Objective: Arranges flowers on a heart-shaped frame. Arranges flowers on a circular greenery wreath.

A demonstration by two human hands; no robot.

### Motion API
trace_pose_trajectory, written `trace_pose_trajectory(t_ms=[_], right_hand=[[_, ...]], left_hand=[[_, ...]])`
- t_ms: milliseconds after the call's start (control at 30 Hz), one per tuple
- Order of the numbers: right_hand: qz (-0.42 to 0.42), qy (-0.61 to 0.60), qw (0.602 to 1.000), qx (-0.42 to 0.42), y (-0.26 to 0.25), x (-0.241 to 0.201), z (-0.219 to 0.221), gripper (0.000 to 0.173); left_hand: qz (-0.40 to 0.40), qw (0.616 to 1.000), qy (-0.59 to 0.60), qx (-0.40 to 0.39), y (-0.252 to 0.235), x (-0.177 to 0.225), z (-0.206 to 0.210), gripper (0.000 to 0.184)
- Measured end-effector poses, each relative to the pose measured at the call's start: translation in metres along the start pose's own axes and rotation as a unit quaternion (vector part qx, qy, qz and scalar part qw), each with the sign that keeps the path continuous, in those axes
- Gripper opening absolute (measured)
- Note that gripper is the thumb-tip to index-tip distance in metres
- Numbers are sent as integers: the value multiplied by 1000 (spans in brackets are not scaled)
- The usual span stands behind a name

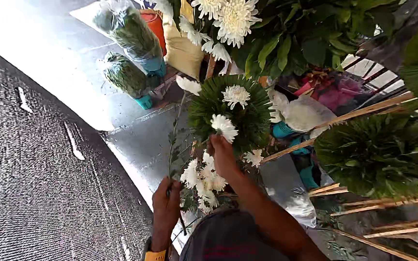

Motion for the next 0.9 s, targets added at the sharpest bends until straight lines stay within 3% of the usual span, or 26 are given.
trace_pose_trajectory(t_ms=[100, 200, 300, 367, 533, 900], right_hand=[[-129, -8, 983, 130, -19, -15, -90, 24], [-202, 120, 939, 250, -16, 2, -149, 28], [-192, 362, 874, 262, -23, 16, -139, 33], [-161, 430, 858, 231, -46, 23, -123, 34], [-58, 475, 849, 223, -105, 46, -119, 32], [42, 542, 811, 214, -125, 45, -119, 31]], left_hand=[[14, 999, -7, 30, 18, -8, -35, 28], [-11, 996, 5, 93, 23, -8, -63, 18], [-34, 991, 36, 124, 20, -10, -71, 14], [-29, 993, 32, 114, 16, -8, -67, 15], [-5, 996, 34, 83, 18, -3, -50, 14], [-17, 998, 0, 61, 22, -12, -36, 20]])
Point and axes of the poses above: each hand's wrist, its own y-axis away from the middle knuckle, its own z-axis out of the palm, x = y × z, the point moved 9 cm from there along -y, towards the middle knuckle, and after that the axes turned 7 degrees about y, right-handed, at the moved point
